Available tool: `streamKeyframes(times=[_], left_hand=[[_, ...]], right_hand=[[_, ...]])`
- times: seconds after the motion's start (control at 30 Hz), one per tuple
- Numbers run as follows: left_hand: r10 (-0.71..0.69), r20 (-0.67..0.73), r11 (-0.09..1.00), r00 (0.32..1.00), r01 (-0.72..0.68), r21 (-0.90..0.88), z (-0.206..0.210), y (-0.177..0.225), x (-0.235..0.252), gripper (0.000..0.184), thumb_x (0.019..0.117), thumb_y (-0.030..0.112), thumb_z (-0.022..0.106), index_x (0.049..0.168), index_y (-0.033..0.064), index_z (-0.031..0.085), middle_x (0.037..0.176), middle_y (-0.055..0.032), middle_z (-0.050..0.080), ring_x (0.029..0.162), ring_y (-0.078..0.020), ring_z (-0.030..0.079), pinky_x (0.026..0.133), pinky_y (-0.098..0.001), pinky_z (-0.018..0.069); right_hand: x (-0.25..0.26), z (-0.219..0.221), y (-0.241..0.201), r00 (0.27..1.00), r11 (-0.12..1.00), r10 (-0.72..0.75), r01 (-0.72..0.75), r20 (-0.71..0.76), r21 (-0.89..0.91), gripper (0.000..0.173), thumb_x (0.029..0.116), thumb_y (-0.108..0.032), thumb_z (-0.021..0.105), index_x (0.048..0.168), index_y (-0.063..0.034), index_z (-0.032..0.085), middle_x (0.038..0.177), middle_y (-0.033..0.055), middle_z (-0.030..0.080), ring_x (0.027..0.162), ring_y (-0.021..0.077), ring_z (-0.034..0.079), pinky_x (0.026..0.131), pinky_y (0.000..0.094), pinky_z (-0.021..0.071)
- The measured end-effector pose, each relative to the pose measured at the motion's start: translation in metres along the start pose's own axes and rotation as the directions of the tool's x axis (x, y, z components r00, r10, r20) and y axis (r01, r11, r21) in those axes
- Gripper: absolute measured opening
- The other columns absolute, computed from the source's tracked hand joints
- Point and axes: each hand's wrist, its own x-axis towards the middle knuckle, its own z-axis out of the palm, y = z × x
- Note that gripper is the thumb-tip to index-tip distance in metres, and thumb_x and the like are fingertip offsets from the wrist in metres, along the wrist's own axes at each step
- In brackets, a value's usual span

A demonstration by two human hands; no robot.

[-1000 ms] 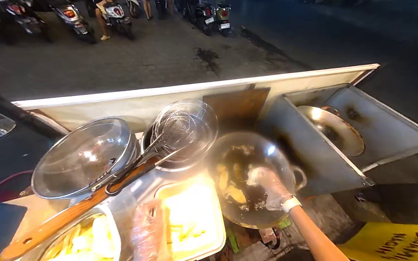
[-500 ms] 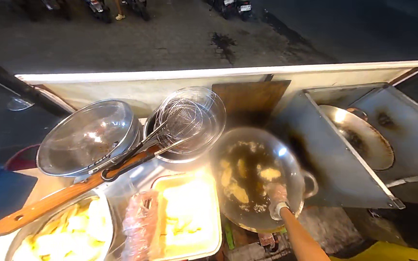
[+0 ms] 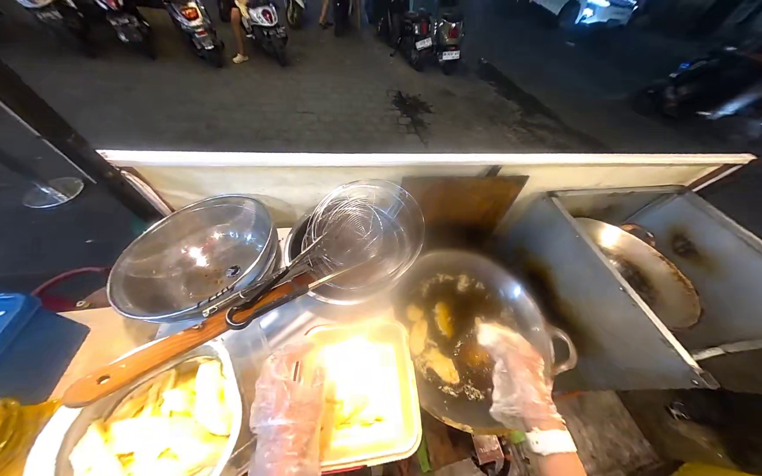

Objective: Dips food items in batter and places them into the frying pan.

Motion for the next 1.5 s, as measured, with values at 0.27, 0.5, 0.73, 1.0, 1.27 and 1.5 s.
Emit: streamKeyframes(times=[0.27,0.5,0.73,1.0,1.27,1.5], left_hand=[[0.197,0.449,0.978,0.872,-0.205,-0.031,-0.069,0.102,-0.063,0.070,0.0662,0.075,0.078,0.100,0.0139,0.076,0.105,-0.0094,0.073,0.104,-0.0288,0.068,0.096,-0.0490,0.0530],[0.326,0.519,0.910,0.790,-0.411,0.052,-0.053,0.067,-0.077,0.035,0.0977,0.039,0.059,0.110,0.0098,0.075,0.108,-0.0136,0.075,0.105,-0.0317,0.071,0.093,-0.0516,0.0565],[0.606,0.303,0.784,0.736,-0.485,-0.388,-0.009,0.055,-0.104,0.032,0.1028,0.037,0.056,0.111,0.0146,0.077,0.107,-0.0062,0.076,0.106,-0.0208,0.070,0.100,-0.0429,0.0546],[0.613,0.374,0.777,0.696,-0.445,-0.446,-0.008,0.049,-0.091,0.039,0.1051,0.043,0.052,0.102,0.0133,0.077,0.097,-0.0049,0.076,0.096,-0.0175,0.072,0.090,-0.0405,0.0581],[-0.069,0.190,0.997,0.979,0.074,-0.020,-0.023,-0.001,0.011,0.052,0.1058,0.048,0.044,0.137,0.0110,0.063,0.134,-0.0141,0.065,0.127,-0.0313,0.060,0.110,-0.0529,0.0452],[-0.063,0.222,0.998,0.973,0.056,0.039,0.017,-0.022,0.016,0.049,0.1040,0.031,0.053,0.148,0.0078,0.052,0.151,-0.0192,0.050,0.141,-0.0338,0.047,0.118,-0.0472,0.0380]], right_hand=[[-0.074,0.120,-0.054,0.812,0.938,-0.063,-0.150,0.581,0.312,0.034,0.1016,-0.015,0.059,0.132,-0.0007,0.063,0.122,0.0115,0.069,0.110,0.0190,0.068,0.097,0.0371,0.0577],[-0.095,0.155,-0.062,0.773,0.935,0.150,-0.313,0.616,0.166,0.030,0.1022,-0.012,0.060,0.129,0.0015,0.063,0.112,0.0112,0.071,0.098,0.0161,0.070,0.089,0.0338,0.0597],[-0.112,0.127,-0.056,0.584,0.931,0.209,-0.363,0.784,0.022,0.050,0.1113,-0.041,0.037,0.149,-0.0091,0.048,0.139,0.0084,0.062,0.124,0.0171,0.062,0.103,0.0368,0.0555],[-0.069,0.150,-0.042,0.678,0.932,0.239,0.040,0.695,-0.359,0.037,0.1075,-0.026,0.050,0.131,0.0009,0.061,0.121,0.0131,0.070,0.109,0.0194,0.070,0.099,0.0377,0.0573],[-0.071,0.193,-0.024,0.383,0.521,0.115,0.763,0.917,-0.384,0.030,0.0905,-0.016,0.073,0.117,-0.0010,0.070,0.118,0.0206,0.069,0.115,0.0368,0.065,0.101,0.0565,0.0507],[-0.084,0.201,-0.009,0.249,0.315,0.242,0.894,0.938,-0.318,0.032,0.0967,-0.012,0.064,0.126,0.0000,0.063,0.122,0.0262,0.066,0.119,0.0447,0.062,0.104,0.0620,0.0474]])
